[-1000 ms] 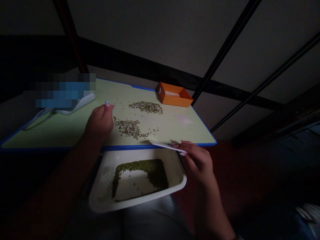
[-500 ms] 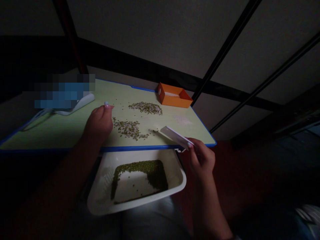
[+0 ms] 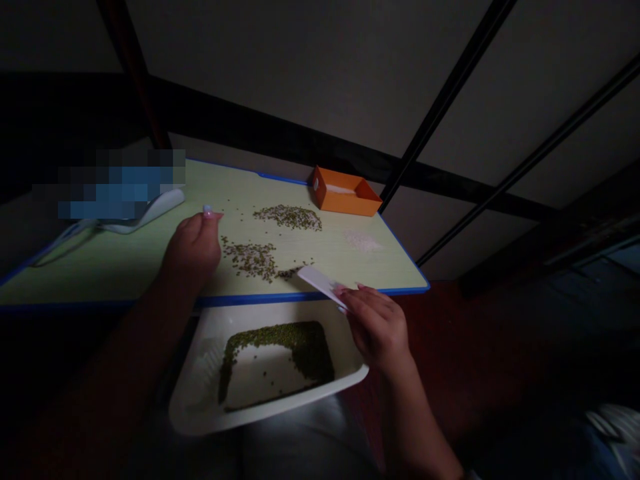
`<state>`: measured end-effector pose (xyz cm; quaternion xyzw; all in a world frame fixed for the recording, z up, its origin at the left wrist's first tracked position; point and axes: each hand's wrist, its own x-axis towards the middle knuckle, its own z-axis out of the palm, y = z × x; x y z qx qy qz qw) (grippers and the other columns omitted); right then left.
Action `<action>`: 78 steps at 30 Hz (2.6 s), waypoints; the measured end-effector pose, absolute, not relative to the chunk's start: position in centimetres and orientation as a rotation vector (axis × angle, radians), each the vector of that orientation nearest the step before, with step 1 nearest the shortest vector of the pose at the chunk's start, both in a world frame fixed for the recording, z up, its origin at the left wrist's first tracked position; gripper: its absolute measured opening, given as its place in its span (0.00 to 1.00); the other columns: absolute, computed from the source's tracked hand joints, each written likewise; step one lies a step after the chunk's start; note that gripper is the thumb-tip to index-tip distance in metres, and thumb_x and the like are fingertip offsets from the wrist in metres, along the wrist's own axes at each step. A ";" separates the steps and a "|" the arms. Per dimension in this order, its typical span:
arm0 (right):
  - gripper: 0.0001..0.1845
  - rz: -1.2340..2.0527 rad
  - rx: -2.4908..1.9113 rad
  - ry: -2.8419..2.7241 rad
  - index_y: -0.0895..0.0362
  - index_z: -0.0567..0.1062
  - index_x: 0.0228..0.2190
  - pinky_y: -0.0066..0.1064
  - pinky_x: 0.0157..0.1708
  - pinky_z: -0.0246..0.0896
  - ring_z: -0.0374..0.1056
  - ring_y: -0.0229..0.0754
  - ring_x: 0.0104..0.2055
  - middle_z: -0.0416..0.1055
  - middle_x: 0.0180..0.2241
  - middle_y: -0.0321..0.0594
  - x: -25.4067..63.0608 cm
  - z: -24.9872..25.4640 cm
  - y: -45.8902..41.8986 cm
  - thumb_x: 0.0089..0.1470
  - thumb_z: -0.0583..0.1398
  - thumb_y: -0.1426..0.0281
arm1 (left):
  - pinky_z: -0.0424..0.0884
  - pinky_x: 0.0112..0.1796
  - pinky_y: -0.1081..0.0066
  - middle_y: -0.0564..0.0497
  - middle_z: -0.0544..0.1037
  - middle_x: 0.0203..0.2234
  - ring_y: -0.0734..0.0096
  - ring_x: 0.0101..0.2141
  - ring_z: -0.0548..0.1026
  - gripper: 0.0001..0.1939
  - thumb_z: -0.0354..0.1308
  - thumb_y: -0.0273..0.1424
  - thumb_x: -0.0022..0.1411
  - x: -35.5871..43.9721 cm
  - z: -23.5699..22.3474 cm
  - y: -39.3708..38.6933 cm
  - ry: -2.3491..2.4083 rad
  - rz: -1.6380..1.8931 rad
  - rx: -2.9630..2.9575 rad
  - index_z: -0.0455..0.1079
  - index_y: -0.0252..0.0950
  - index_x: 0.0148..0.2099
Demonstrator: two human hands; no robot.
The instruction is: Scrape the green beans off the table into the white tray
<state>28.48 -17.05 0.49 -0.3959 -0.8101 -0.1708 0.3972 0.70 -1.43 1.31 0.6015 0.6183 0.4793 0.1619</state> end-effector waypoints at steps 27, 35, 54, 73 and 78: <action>0.15 -0.184 -1.165 -1.756 0.51 0.82 0.43 0.34 0.45 0.76 0.81 0.43 0.42 0.84 0.41 0.40 31.8 0.1 -13.7 0.62 0.57 0.74 | 0.59 0.64 0.49 0.39 0.77 0.54 0.60 0.60 0.70 0.27 0.38 0.43 0.71 0.6 0.8 -1.2 1.774 1.353 1.722 0.73 0.34 0.53; 0.13 0.232 -1.164 -1.723 0.53 0.82 0.36 0.34 0.40 0.73 0.78 0.44 0.39 0.83 0.36 0.41 32.0 1.2 -10.0 0.62 0.59 0.62 | 0.61 0.64 0.53 0.35 0.77 0.53 0.55 0.59 0.71 0.30 0.36 0.44 0.67 0.7 1.2 -1.5 1.768 1.353 1.725 0.74 0.33 0.52; 0.25 0.451 -1.130 -1.705 0.54 0.81 0.29 0.34 0.34 0.69 0.73 0.43 0.32 0.79 0.28 0.39 33.7 2.0 -9.5 0.54 0.62 0.44 | 0.58 0.65 0.51 0.36 0.76 0.55 0.54 0.60 0.70 0.30 0.36 0.44 0.66 1.0 1.4 -1.7 1.791 1.325 1.695 0.74 0.34 0.52; 0.16 0.551 -1.352 -1.215 0.57 0.75 0.30 0.26 0.20 0.49 0.60 0.35 0.22 0.69 0.22 0.34 34.1 1.0 -9.5 0.49 0.64 0.56 | 0.59 0.65 0.51 0.36 0.77 0.55 0.54 0.59 0.71 0.30 0.37 0.44 0.67 0.9 1.3 -1.6 1.786 1.350 1.694 0.74 0.34 0.52; 0.13 0.576 -1.332 -1.227 0.56 0.76 0.30 0.26 0.19 0.50 0.60 0.34 0.21 0.69 0.21 0.34 33.6 0.8 -9.9 0.51 0.64 0.59 | 0.61 0.64 0.53 0.38 0.78 0.53 0.56 0.58 0.71 0.28 0.38 0.44 0.66 0.8 1.3 -1.5 1.769 1.357 1.707 0.74 0.36 0.49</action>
